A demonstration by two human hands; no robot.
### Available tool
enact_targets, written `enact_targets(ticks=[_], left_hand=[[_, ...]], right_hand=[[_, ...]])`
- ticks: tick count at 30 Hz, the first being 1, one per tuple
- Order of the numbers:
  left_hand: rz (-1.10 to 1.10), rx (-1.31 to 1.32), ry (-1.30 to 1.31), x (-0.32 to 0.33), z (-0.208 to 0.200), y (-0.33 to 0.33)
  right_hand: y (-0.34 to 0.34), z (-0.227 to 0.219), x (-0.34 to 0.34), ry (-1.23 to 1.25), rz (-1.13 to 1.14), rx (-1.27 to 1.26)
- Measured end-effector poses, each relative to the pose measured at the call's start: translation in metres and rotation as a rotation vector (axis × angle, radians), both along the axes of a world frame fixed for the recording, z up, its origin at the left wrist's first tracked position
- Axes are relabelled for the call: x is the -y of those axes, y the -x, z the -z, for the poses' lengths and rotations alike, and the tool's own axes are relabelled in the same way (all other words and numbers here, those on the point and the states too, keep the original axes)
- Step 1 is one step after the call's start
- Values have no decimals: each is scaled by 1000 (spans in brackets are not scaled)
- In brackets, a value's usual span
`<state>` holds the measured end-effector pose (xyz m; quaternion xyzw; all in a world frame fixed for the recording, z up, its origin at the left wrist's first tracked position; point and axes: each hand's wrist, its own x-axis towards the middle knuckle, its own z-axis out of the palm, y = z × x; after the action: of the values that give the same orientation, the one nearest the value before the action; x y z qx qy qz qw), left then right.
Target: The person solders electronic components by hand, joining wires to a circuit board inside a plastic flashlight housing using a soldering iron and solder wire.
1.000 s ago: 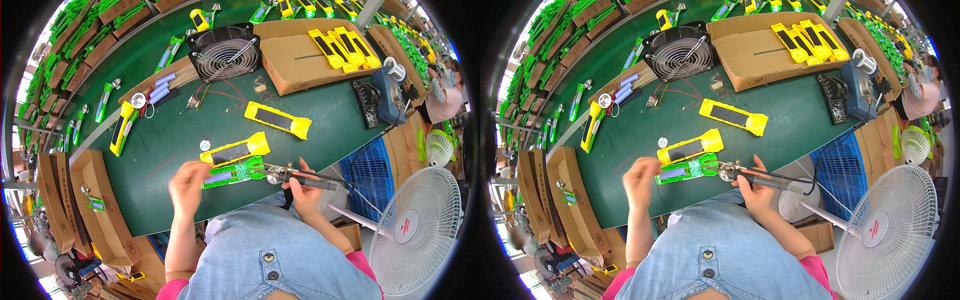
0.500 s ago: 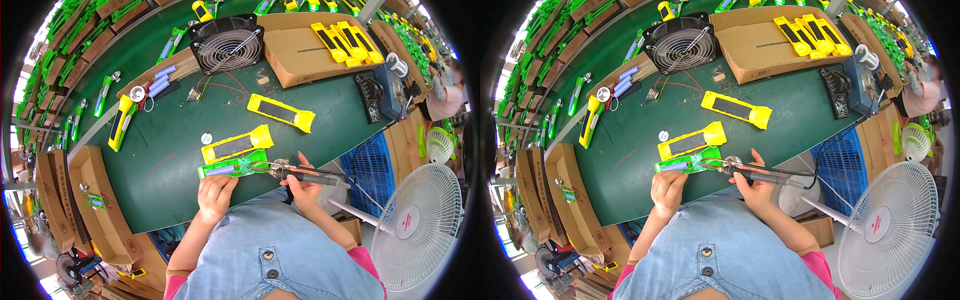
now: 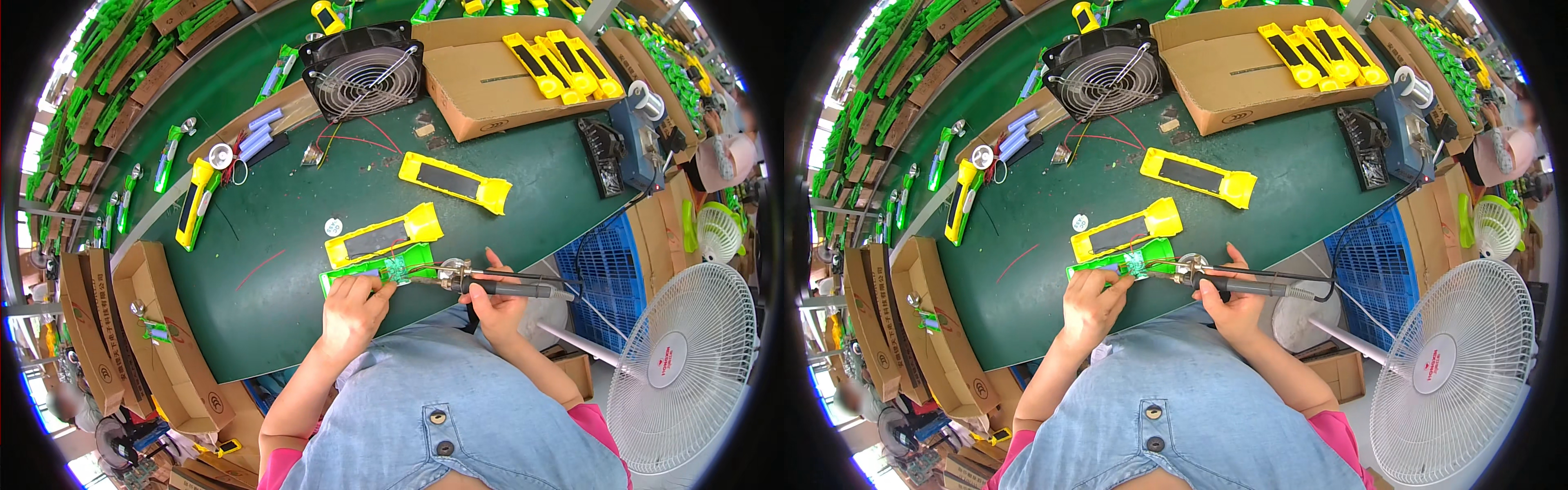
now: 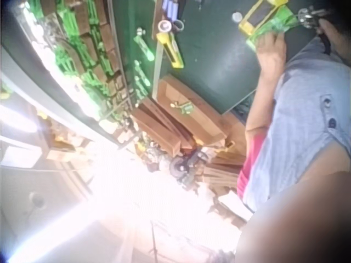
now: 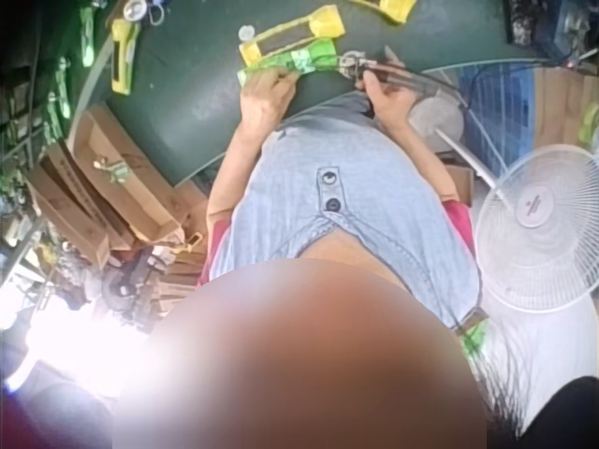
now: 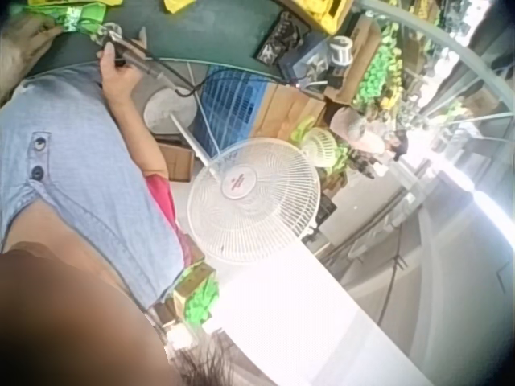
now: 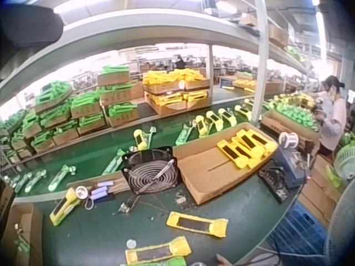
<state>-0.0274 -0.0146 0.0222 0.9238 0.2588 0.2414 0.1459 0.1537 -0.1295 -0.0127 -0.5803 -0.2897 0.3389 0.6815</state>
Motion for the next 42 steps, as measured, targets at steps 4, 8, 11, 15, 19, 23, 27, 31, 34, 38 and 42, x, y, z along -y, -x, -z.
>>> enact_targets(ticks=[4,8,11,15,19,23,27,31,34,38,42], left_hand=[[2,2,-5,-1,0,0],[1,-3,3,-1,0,0],[-3,-1,14,-1,-1,0],[-2,6,23,0,0,1],[-1,8,20,0,0,1],[-8,2,22,0,1,0],[-27,-6,10,0,2,-2],[-104,123,75,-3,2,-4],[-396,93,0,-36,-1,-3],[-471,-242,105,-70,25,11],[-478,18,58,-45,25,28]], right_hand=[[2,2,-2,16,2,-27],[1,6,-3,-3,-28,19],[1,4,-6,-46,-34,82],[4,7,-3,-3,-22,-24],[-1,6,-2,-40,-56,101],[-1,-7,-5,-28,60,-277],[-24,-4,-11,-179,75,21],[-63,6,-17,-100,46,504],[-85,-7,-38,-78,18,937],[-93,0,-57,-25,-111,1250],[-97,8,-64,-17,-190,1259]])
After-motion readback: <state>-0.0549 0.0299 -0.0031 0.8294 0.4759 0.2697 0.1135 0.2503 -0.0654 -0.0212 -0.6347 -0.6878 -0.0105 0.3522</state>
